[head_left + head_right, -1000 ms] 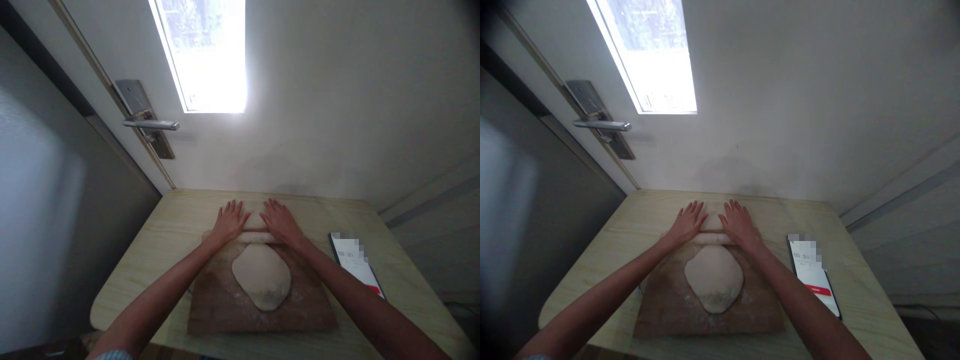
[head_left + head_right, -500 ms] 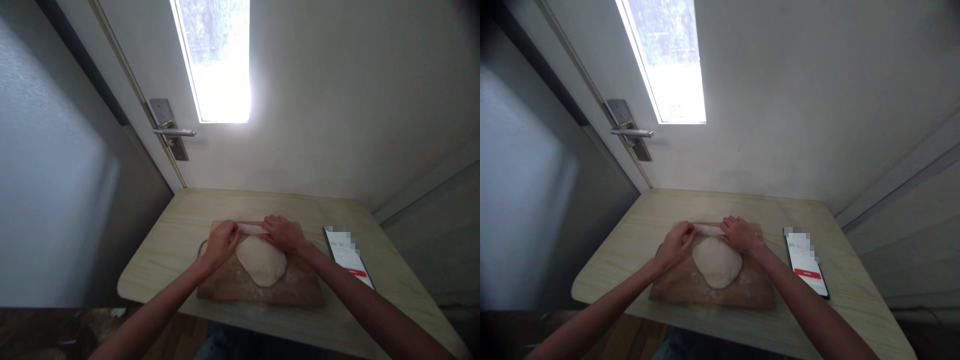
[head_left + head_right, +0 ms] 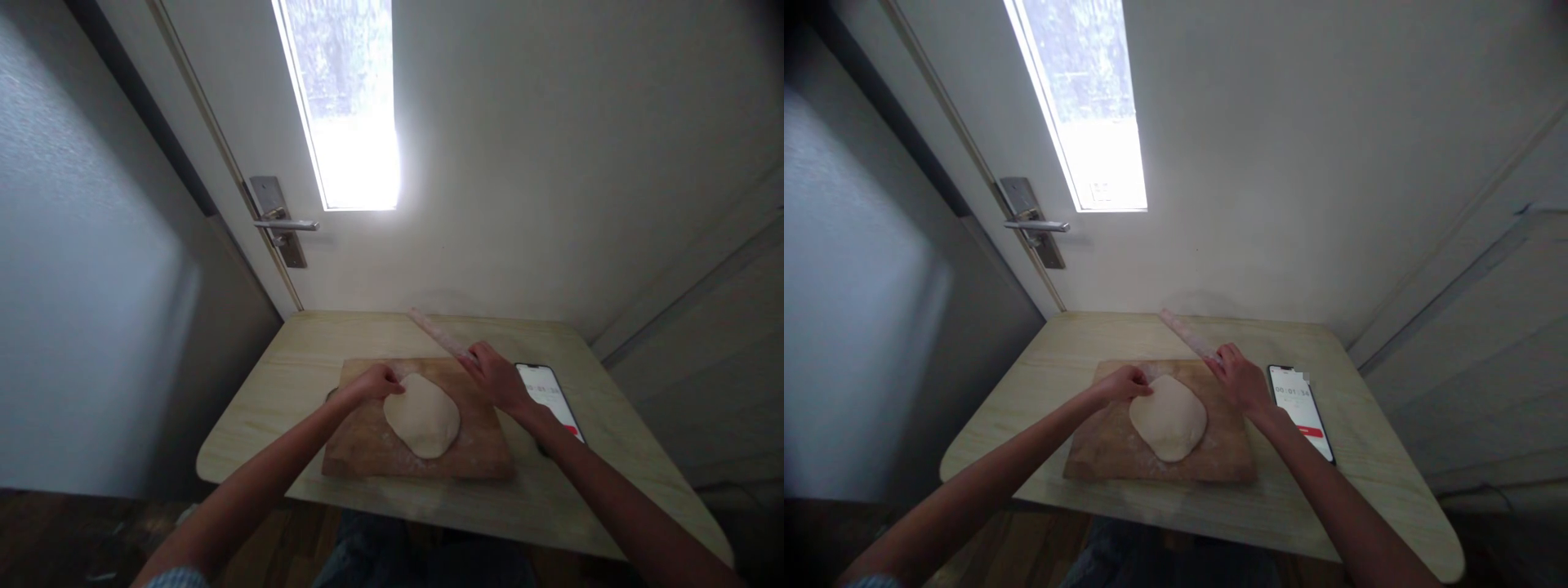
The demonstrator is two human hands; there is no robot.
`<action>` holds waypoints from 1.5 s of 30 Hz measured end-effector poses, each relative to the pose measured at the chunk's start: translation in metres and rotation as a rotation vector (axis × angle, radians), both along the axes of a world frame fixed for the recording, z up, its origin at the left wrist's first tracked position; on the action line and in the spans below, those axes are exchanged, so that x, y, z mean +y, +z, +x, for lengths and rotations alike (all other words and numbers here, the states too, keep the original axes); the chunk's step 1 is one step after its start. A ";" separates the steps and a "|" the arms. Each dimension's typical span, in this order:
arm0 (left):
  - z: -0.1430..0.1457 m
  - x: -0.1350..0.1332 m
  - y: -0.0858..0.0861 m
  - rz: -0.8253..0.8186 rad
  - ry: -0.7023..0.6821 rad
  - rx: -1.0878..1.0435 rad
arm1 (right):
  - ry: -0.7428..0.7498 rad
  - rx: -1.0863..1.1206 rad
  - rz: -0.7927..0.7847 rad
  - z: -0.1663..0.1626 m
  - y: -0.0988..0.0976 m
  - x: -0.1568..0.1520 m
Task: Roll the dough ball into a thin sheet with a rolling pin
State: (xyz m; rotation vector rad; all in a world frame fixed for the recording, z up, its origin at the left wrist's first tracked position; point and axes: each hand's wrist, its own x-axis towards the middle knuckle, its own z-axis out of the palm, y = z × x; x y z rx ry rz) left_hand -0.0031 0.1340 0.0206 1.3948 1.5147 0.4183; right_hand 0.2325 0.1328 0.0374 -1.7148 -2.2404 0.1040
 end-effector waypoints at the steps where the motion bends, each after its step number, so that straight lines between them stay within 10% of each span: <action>1: 0.001 -0.001 0.002 -0.020 0.007 -0.009 | -0.005 0.008 -0.001 0.003 -0.001 -0.002; 17: 0.018 -0.072 0.001 -0.142 0.542 -0.423 | 0.068 -0.040 -0.071 0.005 0.000 -0.014; 22: -0.004 -0.099 0.021 -0.122 0.307 -0.420 | 0.218 -0.185 -0.096 -0.009 0.002 -0.022; 28: -0.023 -0.068 0.053 0.588 -0.066 0.170 | 0.362 -0.240 -0.044 -0.022 0.000 -0.019; 37: 0.017 -0.007 0.011 0.754 -0.360 0.617 | 0.467 -0.202 -0.011 -0.020 -0.017 -0.015; 45: 0.019 -0.008 -0.017 0.655 -0.314 0.775 | 0.145 -0.214 -0.034 -0.031 -0.021 -0.001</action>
